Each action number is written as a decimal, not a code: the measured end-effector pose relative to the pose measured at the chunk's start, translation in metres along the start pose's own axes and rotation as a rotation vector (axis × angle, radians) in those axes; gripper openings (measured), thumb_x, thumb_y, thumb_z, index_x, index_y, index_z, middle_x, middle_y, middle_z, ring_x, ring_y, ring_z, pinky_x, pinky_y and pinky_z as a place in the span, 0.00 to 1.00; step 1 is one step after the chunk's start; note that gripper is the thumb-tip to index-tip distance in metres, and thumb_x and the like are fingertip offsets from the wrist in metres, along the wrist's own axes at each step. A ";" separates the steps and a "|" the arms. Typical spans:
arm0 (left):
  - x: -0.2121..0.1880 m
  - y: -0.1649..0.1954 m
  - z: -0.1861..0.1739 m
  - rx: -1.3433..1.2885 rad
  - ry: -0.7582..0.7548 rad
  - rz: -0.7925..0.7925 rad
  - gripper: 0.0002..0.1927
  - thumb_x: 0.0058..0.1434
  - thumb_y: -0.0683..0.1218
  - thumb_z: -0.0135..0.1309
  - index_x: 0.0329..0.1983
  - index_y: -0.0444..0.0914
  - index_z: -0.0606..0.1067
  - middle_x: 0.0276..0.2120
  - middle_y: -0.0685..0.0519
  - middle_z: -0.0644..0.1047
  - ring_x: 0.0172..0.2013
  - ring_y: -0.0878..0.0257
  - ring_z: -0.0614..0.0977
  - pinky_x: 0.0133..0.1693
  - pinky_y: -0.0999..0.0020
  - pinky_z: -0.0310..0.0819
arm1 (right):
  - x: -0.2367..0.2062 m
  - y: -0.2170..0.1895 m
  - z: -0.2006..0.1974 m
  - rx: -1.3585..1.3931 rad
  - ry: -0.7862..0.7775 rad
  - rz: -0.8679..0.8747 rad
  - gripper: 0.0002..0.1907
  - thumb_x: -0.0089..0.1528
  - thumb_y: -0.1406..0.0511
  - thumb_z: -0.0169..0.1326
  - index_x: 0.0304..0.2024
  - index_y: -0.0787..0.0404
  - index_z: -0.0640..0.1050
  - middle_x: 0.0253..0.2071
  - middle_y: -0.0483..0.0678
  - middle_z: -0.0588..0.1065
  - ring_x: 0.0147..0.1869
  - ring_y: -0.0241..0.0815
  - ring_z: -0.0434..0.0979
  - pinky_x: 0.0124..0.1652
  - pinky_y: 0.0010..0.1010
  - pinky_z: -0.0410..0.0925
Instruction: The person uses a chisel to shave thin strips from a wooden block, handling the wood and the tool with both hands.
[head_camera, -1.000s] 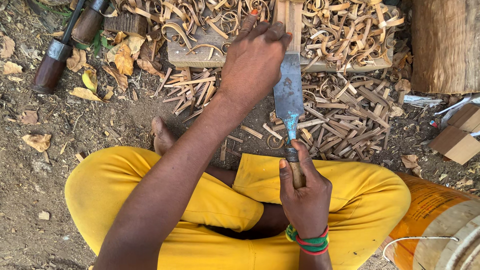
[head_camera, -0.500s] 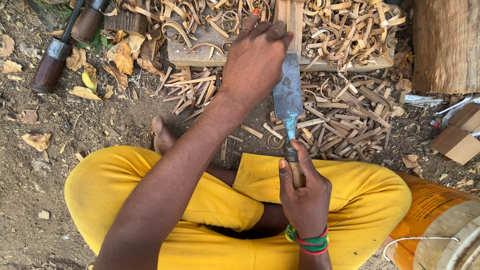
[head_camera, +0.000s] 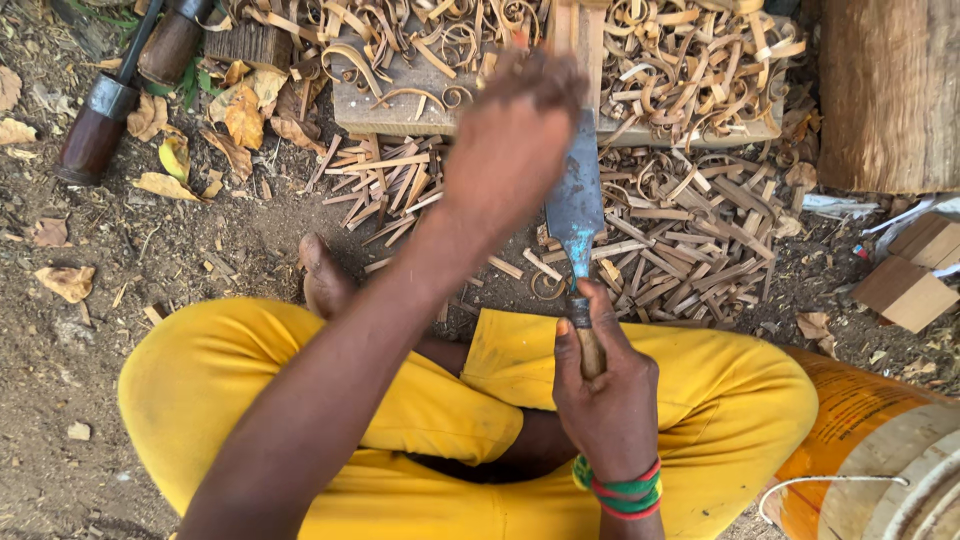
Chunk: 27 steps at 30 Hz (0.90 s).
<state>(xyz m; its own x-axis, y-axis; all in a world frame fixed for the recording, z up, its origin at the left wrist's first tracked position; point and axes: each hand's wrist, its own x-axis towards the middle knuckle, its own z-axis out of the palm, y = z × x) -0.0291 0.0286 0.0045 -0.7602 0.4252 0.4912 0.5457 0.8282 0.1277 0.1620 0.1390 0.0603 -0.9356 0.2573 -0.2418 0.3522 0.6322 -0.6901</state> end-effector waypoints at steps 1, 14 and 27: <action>-0.004 0.009 -0.009 -0.130 -0.148 -0.061 0.15 0.56 0.33 0.53 0.46 0.33 0.80 0.44 0.43 0.81 0.47 0.51 0.84 0.56 0.57 0.74 | 0.000 0.000 0.000 -0.007 0.000 0.009 0.22 0.65 0.68 0.56 0.62 0.60 0.75 0.18 0.45 0.56 0.22 0.28 0.53 0.21 0.25 0.54; -0.023 0.041 0.003 -0.161 -0.231 -0.009 0.21 0.53 0.42 0.54 0.47 0.23 0.79 0.51 0.29 0.78 0.54 0.43 0.82 0.60 0.56 0.71 | 0.023 -0.009 0.018 -0.018 0.086 -0.055 0.25 0.62 0.71 0.57 0.62 0.68 0.71 0.35 0.62 0.78 0.34 0.29 0.78 0.31 0.28 0.72; 0.007 0.004 0.016 -0.191 -0.095 0.005 0.18 0.48 0.40 0.55 0.43 0.33 0.80 0.50 0.39 0.79 0.49 0.50 0.84 0.53 0.53 0.80 | 0.060 -0.018 0.039 0.063 0.149 -0.298 0.24 0.68 0.69 0.52 0.67 0.64 0.70 0.40 0.60 0.77 0.34 0.46 0.77 0.38 0.35 0.72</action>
<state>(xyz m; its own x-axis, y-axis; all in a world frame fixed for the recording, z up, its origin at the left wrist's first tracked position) -0.0381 0.0402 -0.0051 -0.7821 0.4692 0.4101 0.5998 0.7454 0.2910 0.0985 0.1151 0.0316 -0.9816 0.1750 0.0757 0.0575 0.6502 -0.7576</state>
